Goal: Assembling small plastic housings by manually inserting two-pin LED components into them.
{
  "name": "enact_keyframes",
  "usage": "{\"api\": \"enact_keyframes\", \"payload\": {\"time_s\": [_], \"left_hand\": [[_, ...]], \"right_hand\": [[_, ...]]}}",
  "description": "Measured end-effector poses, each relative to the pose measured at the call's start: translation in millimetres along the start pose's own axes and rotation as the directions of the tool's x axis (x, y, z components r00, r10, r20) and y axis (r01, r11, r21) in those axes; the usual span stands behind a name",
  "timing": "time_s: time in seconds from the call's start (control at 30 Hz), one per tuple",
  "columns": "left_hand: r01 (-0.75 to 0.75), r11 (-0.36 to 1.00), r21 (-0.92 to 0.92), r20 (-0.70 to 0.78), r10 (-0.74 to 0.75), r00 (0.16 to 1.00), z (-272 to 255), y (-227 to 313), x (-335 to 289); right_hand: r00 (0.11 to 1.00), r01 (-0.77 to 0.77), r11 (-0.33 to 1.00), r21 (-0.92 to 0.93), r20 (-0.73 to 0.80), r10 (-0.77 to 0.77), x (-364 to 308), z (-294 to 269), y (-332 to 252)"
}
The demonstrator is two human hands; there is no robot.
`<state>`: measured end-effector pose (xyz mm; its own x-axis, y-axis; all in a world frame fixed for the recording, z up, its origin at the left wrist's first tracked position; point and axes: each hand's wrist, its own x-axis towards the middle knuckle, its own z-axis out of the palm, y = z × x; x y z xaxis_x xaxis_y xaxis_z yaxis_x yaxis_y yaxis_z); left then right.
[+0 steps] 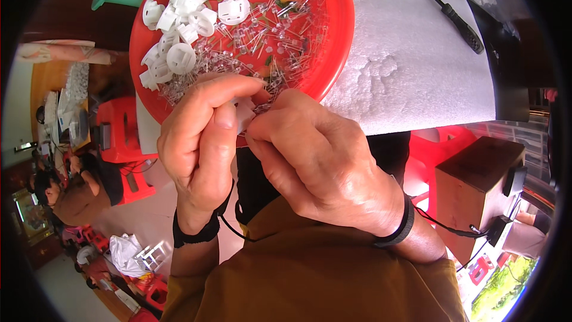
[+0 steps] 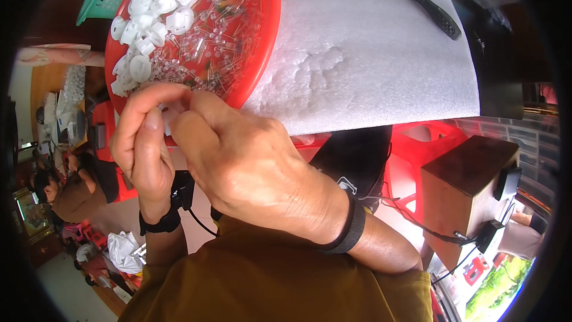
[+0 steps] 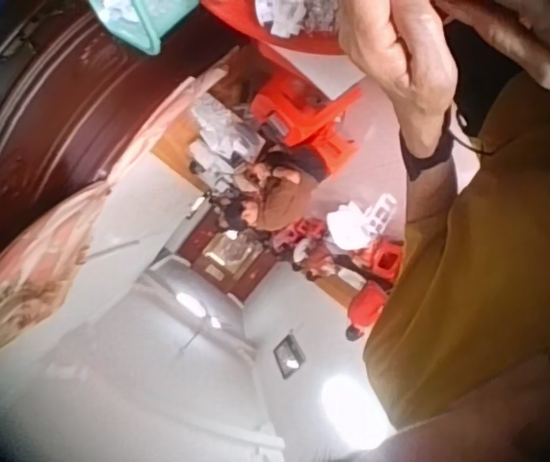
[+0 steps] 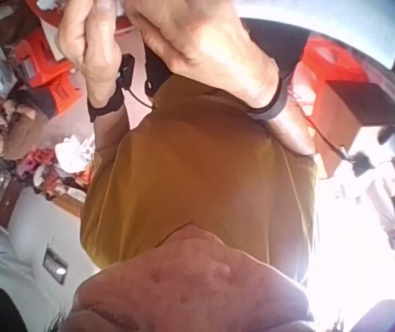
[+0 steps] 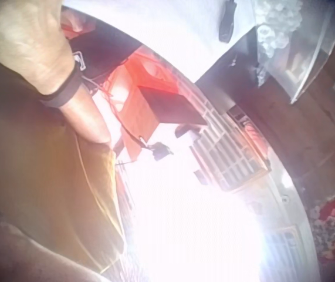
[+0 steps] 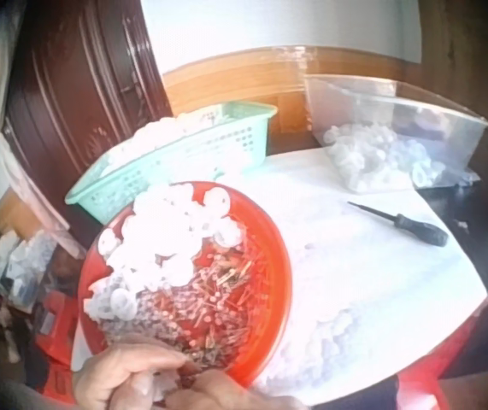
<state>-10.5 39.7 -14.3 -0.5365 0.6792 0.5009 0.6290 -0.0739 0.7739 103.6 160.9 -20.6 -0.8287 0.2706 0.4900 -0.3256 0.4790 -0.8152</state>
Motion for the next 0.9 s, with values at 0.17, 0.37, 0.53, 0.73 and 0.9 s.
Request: {"api": "enact_keyframes", "payload": {"time_s": [0.17, 0.37, 0.53, 0.73, 0.9], "left_hand": [[0.177, 0.984, 0.018, -0.028, -0.176, 0.984, 4.0, 12.6, -1.2], [0.245, 0.958, -0.152, -0.027, -0.252, 0.967, 2.6, 12.0, 4.7], [0.271, 0.906, -0.326, 0.016, -0.282, 0.959, -3.5, 11.5, 8.2], [0.261, 0.885, -0.385, 0.013, -0.278, 0.961, -5.8, 10.8, 9.4], [0.272, 0.855, -0.442, 0.041, -0.284, 0.958, -10.7, 11.8, 9.7]], "right_hand": [[0.999, 0.019, 0.999, -0.045, 0.027, -0.017, -5.3, -3.2, 1.1], [0.998, 0.06, 0.995, -0.082, 0.017, -0.058, -7.4, -3.1, 5.7], [0.994, 0.011, 0.989, 0.145, -0.109, 0.005, -3.4, -13.1, 6.0], [0.966, -0.216, 0.937, 0.275, -0.08, 0.246, 12.7, -36.6, -2.0], [0.969, -0.221, 0.936, 0.274, -0.046, 0.242, 24.3, -32.5, -8.8]]}}
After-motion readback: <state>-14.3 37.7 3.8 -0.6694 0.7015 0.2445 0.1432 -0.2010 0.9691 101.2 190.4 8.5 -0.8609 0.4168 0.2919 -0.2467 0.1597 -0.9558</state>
